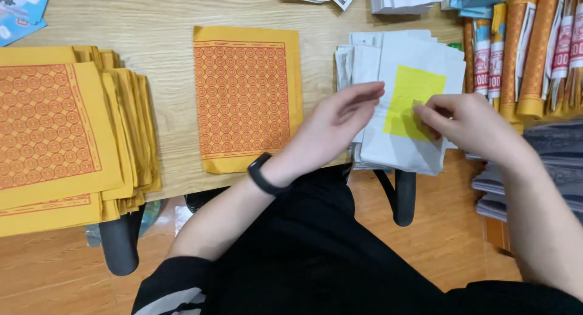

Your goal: The person organizes and bundles various types of ritual joss paper, including imitation currency and gold-patterned sheets, by hand on a desk.

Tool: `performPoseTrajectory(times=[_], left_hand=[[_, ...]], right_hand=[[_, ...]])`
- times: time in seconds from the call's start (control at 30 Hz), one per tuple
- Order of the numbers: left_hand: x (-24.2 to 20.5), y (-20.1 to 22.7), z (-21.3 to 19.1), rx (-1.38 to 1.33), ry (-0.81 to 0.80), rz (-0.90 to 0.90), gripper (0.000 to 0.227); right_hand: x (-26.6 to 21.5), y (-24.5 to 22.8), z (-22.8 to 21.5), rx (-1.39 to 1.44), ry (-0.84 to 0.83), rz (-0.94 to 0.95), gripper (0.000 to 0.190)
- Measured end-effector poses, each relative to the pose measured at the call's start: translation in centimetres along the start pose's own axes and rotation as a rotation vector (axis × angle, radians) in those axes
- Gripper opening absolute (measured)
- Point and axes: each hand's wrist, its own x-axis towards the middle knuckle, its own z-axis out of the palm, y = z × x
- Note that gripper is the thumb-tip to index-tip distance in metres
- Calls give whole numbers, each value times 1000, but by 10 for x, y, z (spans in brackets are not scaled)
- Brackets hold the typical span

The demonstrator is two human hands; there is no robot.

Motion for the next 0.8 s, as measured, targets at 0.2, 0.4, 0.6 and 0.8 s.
performPoseTrajectory(times=[0.2,0.4,0.6,0.8], left_hand=[[37,-44,26,-31,194,-216,57],[29,-7,41,-160,182,-432,69],[6,11,69,98,-99,-167,63],[18,-31,88,308,-100,-45,61]], right_hand=[[15,48,33,321,-29,-17,25],[15,62,44,380,23,-123,18],[17,72,38,800,-118,-158,29],[15,71,43,895,-1,-19,29]])
